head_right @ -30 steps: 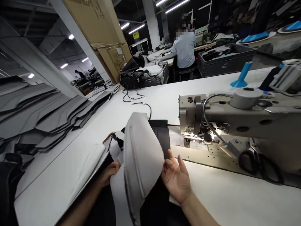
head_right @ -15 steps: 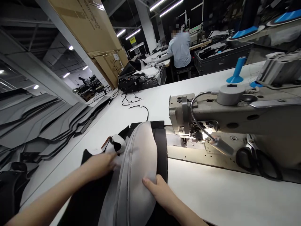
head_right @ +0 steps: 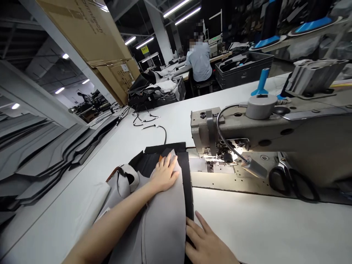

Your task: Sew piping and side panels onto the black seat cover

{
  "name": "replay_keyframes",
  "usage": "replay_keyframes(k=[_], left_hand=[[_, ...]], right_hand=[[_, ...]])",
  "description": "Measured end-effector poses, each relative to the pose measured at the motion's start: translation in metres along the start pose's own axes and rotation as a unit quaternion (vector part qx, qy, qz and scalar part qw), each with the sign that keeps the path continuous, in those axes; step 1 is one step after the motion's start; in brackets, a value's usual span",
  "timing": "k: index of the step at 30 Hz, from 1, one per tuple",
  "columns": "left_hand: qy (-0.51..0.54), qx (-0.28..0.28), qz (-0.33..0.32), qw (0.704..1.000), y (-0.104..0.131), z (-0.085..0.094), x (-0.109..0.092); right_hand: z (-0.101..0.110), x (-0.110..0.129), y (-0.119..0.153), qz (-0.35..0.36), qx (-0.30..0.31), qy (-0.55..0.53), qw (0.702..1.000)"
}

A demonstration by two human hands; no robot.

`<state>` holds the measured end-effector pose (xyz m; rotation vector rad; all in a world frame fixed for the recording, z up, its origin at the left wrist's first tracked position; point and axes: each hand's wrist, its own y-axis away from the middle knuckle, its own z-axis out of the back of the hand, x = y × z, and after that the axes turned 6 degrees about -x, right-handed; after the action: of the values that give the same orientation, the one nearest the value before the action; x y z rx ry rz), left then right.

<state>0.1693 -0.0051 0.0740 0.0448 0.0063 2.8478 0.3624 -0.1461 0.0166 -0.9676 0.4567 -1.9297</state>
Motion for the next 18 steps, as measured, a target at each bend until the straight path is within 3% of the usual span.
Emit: replay_keyframes(k=[2, 6, 9, 12, 15, 18], left_hand=[[0.050, -0.010, 0.002, 0.999, 0.003, 0.000, -0.011], [0.087, -0.026, -0.061, 0.994, 0.003, 0.003, -0.032], [0.004, -0.037, -0.036, 0.999, -0.002, 0.003, -0.020], [-0.057, -0.051, -0.011, 0.997, -0.006, 0.002, 0.000], [-0.053, -0.061, -0.093, 0.992, -0.006, 0.000, 0.001], [-0.006, -0.046, -0.162, 0.986, -0.009, -0.005, -0.018]], right_hand=[[-0.004, -0.007, 0.000, 0.052, -0.038, 0.071, 0.995], [-0.012, -0.010, -0.012, -0.022, -0.068, 0.047, 0.996], [-0.021, -0.004, -0.013, -0.057, -0.093, 0.067, 0.992], [-0.034, 0.003, -0.004, -0.025, -0.159, 0.152, 0.975], [-0.042, 0.008, 0.008, -0.016, -0.191, 0.190, 0.963], [-0.041, 0.008, 0.016, -0.028, -0.207, 0.146, 0.967]])
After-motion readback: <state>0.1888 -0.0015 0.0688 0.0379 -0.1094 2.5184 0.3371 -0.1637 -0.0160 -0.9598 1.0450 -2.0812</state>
